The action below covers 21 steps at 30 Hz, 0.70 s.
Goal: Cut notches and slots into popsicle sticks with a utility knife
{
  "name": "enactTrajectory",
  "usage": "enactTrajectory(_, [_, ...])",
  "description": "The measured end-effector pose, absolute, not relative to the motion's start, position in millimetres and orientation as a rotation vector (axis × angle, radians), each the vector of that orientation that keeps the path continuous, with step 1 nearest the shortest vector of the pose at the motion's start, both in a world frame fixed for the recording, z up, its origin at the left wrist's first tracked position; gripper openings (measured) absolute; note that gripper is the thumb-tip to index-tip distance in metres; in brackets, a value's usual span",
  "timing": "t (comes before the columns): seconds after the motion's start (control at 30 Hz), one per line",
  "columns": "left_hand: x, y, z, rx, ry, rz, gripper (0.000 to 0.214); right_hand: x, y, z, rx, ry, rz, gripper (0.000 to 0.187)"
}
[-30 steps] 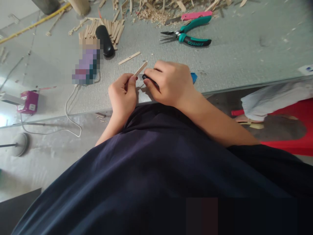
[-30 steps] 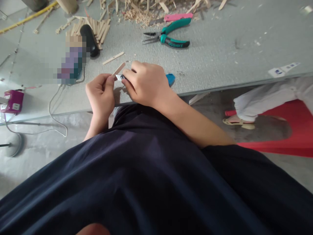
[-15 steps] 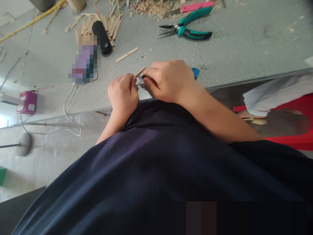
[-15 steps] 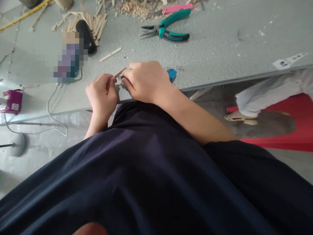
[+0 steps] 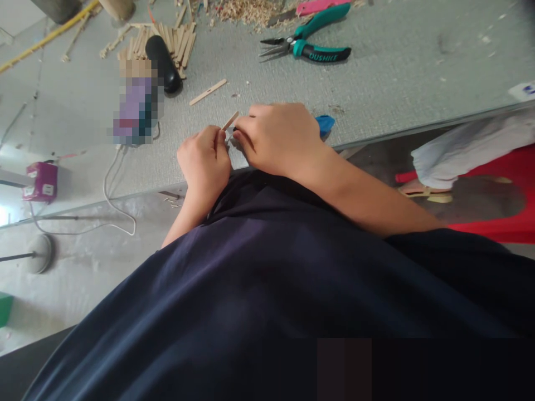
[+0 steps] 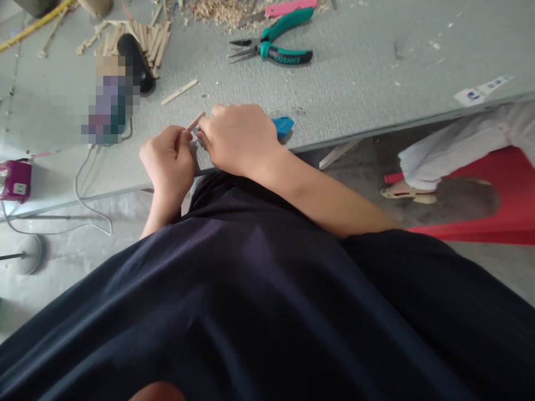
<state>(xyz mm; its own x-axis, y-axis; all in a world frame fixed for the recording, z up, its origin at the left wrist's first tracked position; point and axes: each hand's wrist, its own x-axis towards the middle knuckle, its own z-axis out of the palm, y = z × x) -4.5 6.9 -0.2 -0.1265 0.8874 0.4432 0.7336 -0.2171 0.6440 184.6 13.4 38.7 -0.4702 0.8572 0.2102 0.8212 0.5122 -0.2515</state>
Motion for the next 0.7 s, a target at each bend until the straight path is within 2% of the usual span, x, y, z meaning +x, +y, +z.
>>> enactTrajectory(0.33, [-8.6, 9.3, 1.7, 1.813, 1.676, 1.302, 0.022, 187.7, 12.2, 36.0, -1.432, -2.417, 0.185, 0.059])
enactTrajectory(0.7, [-8.8, 10.0, 6.2, 1.743, 1.568, 1.373, 0.027, 188.9, 7.8, 35.3, -1.403, -2.381, 0.202, 0.048])
